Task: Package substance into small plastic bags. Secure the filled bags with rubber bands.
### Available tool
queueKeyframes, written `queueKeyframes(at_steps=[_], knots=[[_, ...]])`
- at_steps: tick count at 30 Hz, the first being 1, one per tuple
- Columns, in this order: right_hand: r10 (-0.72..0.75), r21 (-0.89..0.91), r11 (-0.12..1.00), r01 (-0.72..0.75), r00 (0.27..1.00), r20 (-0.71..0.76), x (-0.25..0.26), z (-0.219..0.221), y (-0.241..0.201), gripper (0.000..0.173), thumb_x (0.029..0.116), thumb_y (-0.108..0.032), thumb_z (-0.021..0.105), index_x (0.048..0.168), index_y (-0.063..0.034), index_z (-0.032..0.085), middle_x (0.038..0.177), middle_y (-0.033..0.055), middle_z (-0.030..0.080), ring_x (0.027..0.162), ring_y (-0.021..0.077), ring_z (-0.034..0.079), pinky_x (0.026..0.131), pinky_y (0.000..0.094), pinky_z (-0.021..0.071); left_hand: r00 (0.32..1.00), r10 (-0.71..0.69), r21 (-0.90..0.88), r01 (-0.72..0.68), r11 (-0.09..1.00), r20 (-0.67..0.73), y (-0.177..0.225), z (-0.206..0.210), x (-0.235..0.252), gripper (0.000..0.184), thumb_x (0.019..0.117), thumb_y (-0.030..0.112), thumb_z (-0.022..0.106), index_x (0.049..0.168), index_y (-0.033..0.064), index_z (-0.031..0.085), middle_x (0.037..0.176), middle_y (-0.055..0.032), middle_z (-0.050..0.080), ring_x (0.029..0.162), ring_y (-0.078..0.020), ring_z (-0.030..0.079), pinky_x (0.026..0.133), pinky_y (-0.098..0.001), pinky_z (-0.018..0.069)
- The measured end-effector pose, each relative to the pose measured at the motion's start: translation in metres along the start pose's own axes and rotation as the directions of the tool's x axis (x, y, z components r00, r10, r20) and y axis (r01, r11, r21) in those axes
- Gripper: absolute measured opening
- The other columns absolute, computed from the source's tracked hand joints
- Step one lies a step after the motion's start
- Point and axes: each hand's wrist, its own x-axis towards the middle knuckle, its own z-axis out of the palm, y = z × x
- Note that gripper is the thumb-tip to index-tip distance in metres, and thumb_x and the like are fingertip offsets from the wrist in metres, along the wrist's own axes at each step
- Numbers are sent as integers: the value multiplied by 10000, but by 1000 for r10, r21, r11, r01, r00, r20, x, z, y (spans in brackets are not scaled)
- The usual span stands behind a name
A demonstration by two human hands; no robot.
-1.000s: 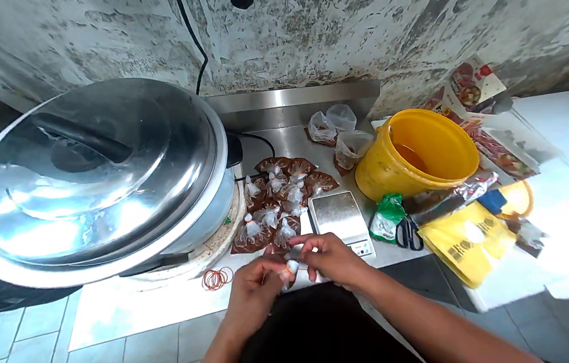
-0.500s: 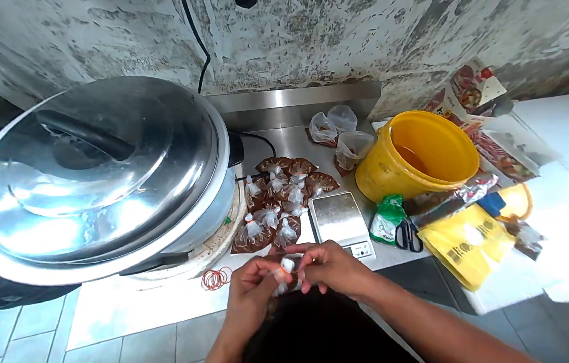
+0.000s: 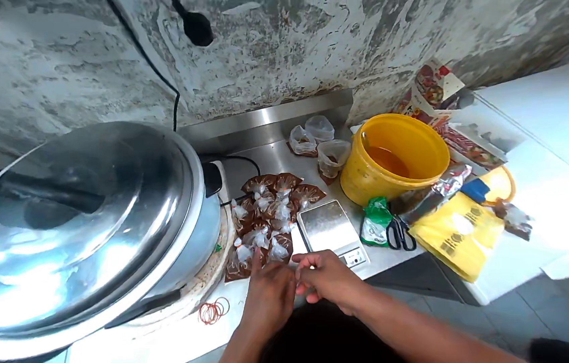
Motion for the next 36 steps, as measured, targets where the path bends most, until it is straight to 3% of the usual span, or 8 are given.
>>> queueKeyframes(at_steps=[5,8,13,19,25,28,31,36], knots=[[-350,186,911,368,929,-122,-15,-27,24,339,930,-119,637,1265,-85,597,1610,79,397,1184,217,664,811,400,636,983,-182,-285,167,944,-26,-6,7,49,170,986,222,614,988,119,749,981,14,743,1007,-107,706,1181,-529,406],[-413,158,844,513,808,-421,-8,-60,61,329,938,-109,629,1254,-21,607,1529,144,491,1111,223,691,823,379,629,951,-307,-510,246,824,-39,1,-7,101,130,964,134,632,1003,52,725,970,-29,755,885,-125,720,817,-326,617],[-344,-281,938,202,444,-828,40,-128,160,685,844,-272,735,1424,26,526,1596,302,329,1485,442,334,1183,577,353,977,-201,-525,206,826,68,-35,-13,202,107,944,115,666,1016,57,722,1095,-64,739,965,-174,716,844,-354,616],[-493,-525,851,-29,304,-815,87,-131,203,1177,780,-856,520,1611,-50,312,1677,223,230,1544,511,103,1092,844,67,927,-146,-398,285,872,344,-82,14,299,224,956,105,658,1172,48,651,1085,-64,728,1023,-170,693,923,-379,577],[-467,-523,851,-52,380,-799,78,-127,197,1169,801,-838,546,1600,-18,315,1668,251,231,1540,525,103,1102,829,67,684,14,-258,256,932,730,-110,74,315,260,947,0,547,1138,45,717,1198,-58,722,1138,-146,667,1038,-373,529],[-454,-521,852,-62,409,-791,75,-130,197,1177,790,-828,581,1604,-22,308,1676,229,230,1545,513,101,1107,833,54,855,-189,-337,381,861,483,-110,85,329,327,959,-15,511,1245,-4,669,1278,-124,684,1177,-199,650,1025,-403,529],[-482,-549,832,-74,393,-783,76,-127,201,1174,790,-850,542,1601,-30,322,1672,196,267,1546,496,134,1099,838,67,854,-497,-353,518,779,158,-116,105,348,519,949,89,677,1415,-41,487,1383,-258,555,1230,-335,583,1017,-486,503],[-467,-543,836,-77,418,-779,71,-130,195,1164,802,-829,566,1600,-20,316,1669,204,270,1545,501,129,1104,833,62,885,-428,53,426,903,183,-118,133,373,894,824,222,821,1566,44,354,1651,-333,108,1458,-514,319,1126,-598,399]])
